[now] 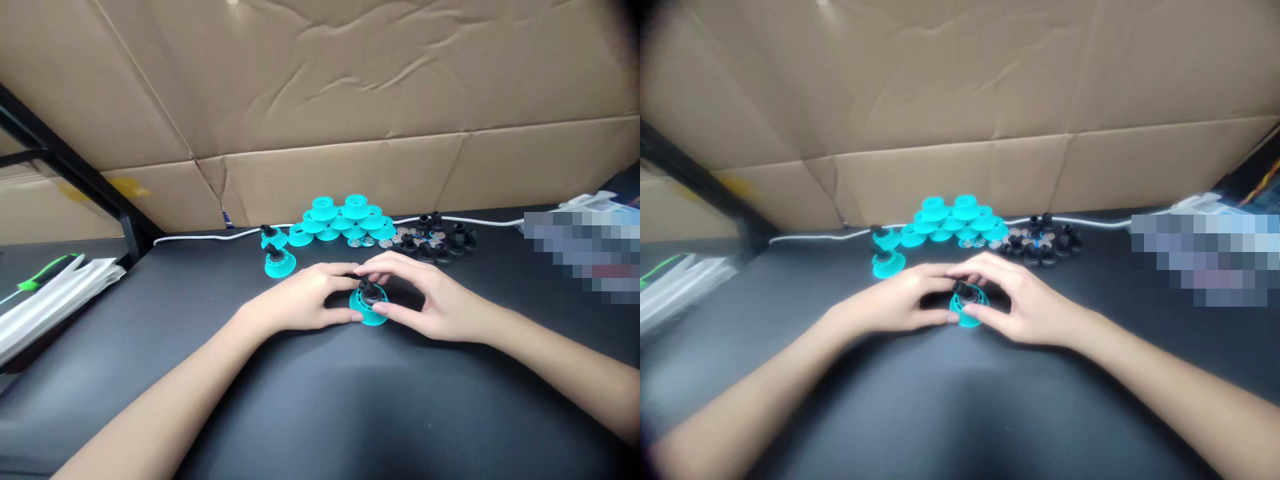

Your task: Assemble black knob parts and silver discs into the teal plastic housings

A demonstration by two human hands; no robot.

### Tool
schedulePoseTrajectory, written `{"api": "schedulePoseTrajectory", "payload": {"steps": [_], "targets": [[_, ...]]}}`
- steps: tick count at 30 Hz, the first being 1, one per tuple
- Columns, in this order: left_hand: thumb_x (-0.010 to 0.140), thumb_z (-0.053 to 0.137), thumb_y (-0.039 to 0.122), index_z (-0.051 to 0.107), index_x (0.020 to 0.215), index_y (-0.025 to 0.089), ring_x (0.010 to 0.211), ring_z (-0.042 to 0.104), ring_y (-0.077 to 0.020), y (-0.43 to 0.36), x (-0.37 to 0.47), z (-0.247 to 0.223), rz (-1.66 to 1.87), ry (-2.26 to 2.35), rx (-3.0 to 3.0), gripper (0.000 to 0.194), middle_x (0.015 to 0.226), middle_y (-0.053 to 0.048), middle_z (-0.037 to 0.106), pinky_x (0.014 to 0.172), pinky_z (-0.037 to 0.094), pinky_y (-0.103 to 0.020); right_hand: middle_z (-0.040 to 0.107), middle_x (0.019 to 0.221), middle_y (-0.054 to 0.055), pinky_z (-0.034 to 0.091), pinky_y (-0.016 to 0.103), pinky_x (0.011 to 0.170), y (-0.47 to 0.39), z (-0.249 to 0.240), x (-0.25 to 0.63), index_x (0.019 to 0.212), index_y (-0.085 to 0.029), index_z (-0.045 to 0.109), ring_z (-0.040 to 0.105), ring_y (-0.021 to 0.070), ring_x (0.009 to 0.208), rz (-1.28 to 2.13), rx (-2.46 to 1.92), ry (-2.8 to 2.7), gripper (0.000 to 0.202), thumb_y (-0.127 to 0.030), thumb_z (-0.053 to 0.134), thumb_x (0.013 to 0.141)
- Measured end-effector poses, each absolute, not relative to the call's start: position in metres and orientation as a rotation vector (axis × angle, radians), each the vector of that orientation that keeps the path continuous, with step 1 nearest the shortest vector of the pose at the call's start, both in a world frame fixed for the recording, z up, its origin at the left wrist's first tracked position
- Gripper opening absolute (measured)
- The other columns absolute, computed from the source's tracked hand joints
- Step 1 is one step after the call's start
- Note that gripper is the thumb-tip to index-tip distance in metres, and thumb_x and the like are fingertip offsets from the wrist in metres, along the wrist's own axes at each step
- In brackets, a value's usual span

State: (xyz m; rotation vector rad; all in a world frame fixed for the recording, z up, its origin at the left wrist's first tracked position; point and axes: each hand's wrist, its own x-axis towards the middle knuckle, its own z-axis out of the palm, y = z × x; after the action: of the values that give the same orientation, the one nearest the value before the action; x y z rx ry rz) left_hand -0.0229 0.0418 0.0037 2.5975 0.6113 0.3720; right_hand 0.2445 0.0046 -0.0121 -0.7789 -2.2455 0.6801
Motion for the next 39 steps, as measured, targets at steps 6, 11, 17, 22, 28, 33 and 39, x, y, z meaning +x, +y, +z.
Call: {"api": "schedulePoseTrajectory", "payload": {"steps": [6,11,17,22,28,33,39], "targets": [[0.099,0.073,0.047,0.067,0.145,0.022,0.143,0.061,-0.0330,0.042,-0.024,0.002,0.386,0.643,2.631,0.052,0.159,-0.013,0.058,0.117,0.052,-0.042,0.072,0.120,0.006,0.056,0.040,0.099,0.010,-0.009,0.250,0.144,-0.033,0.066,0.067,0.0224,0.110,0.710,-0.718,-2.327,0.038,-0.027,0.060,0.107],[0.101,0.071,0.045,0.072,0.138,0.023,0.140,0.062,-0.0314,0.042,-0.023,0.003,0.332,0.631,2.621,0.044,0.158,-0.012,0.058,0.119,0.051,-0.042,0.066,0.101,0.006,0.060,0.037,0.084,0.004,-0.017,0.240,0.132,-0.026,0.071,0.066,0.0213,0.090,0.596,-0.883,-2.216,0.033,-0.034,0.073,0.100],[0.099,0.074,0.042,0.073,0.136,0.024,0.141,0.062,-0.0317,0.042,-0.021,0.004,0.362,0.624,2.583,0.041,0.159,-0.012,0.059,0.119,0.052,-0.044,0.068,0.124,0.011,0.061,0.041,0.090,0.005,-0.011,0.242,0.142,-0.029,0.066,0.067,0.0229,0.102,0.669,-0.793,-2.237,0.037,-0.031,0.063,0.106],[0.099,0.073,0.045,0.068,0.144,0.024,0.144,0.060,-0.0332,0.042,-0.024,0.002,0.349,0.659,2.644,0.050,0.161,-0.012,0.057,0.120,0.051,-0.045,0.074,0.115,0.008,0.060,0.035,0.086,0.012,-0.004,0.251,0.133,-0.029,0.074,0.070,0.0203,0.098,0.727,-0.707,-2.235,0.030,-0.027,0.062,0.106],[0.100,0.072,0.045,0.070,0.142,0.024,0.145,0.059,-0.0325,0.042,-0.025,0.002,0.361,0.636,2.630,0.048,0.160,-0.012,0.058,0.121,0.051,-0.045,0.066,0.086,0.002,0.054,0.030,0.069,0.006,-0.011,0.242,0.106,-0.020,0.074,0.062,0.0161,0.073,0.517,-0.806,-2.187,0.013,-0.031,0.075,0.100],[0.098,0.074,0.045,0.071,0.141,0.026,0.146,0.058,-0.0329,0.042,-0.025,0.002,0.356,0.662,2.610,0.047,0.160,-0.011,0.057,0.122,0.049,-0.047,0.063,0.082,0.002,0.053,0.029,0.068,0.000,-0.014,0.238,0.098,-0.019,0.069,0.060,0.0160,0.070,0.405,-0.836,-2.230,0.013,-0.031,0.070,0.102],[0.100,0.071,0.048,0.068,0.146,0.025,0.149,0.055,-0.0313,0.042,-0.024,0.002,0.308,0.686,2.643,0.052,0.162,-0.011,0.055,0.125,0.047,-0.046,0.072,0.115,0.008,0.058,0.034,0.086,0.013,-0.003,0.260,0.132,-0.026,0.072,0.070,0.0204,0.099,0.654,-0.730,-2.424,0.028,-0.030,0.061,0.107]]}}
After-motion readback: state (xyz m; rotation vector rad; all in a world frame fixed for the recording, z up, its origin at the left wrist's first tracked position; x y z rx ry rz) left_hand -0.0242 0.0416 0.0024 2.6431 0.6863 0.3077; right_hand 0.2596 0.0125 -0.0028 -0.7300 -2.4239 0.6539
